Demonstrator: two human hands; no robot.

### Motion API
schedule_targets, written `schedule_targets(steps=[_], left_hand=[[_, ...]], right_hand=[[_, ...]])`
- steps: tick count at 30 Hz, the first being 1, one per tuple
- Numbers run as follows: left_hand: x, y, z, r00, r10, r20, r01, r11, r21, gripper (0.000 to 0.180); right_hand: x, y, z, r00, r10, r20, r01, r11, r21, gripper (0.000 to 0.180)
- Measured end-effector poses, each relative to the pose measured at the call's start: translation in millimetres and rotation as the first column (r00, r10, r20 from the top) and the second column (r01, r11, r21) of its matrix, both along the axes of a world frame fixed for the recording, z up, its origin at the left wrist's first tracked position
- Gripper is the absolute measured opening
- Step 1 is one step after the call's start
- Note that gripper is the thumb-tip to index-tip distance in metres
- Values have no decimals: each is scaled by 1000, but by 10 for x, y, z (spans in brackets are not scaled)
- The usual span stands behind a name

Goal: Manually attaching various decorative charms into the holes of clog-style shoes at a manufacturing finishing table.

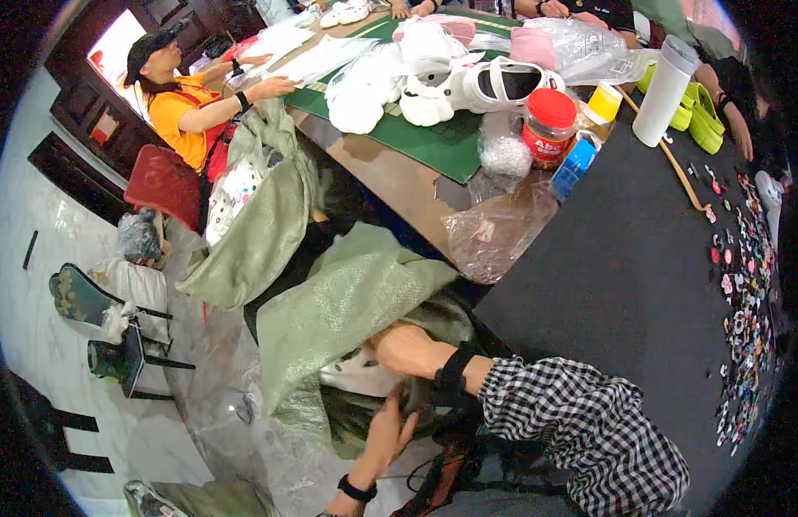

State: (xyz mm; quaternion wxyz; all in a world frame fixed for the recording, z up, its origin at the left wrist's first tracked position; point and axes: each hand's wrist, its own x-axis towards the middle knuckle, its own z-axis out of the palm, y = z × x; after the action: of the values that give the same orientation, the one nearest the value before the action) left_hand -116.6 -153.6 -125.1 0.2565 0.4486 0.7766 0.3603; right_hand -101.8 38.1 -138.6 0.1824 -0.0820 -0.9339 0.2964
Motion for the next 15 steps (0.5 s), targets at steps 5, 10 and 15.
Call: schedule_targets(steps=[5,10,15], left_hand=[[166,-303,-602,806,-483,-344,438,876,-203,27],[-116,-243,-829,985,-173,-24,161,953,-255,31],[-505,-296,-738,989,-46,-138,25,988,-151,32]], right_hand=[[4,-134,761,996,40,79,-23,977,-212,29],[196,-342,1336,969,236,-72,-245,892,-379,31],[461,-99,2003,879,454,146,-382,853,-357,29]])
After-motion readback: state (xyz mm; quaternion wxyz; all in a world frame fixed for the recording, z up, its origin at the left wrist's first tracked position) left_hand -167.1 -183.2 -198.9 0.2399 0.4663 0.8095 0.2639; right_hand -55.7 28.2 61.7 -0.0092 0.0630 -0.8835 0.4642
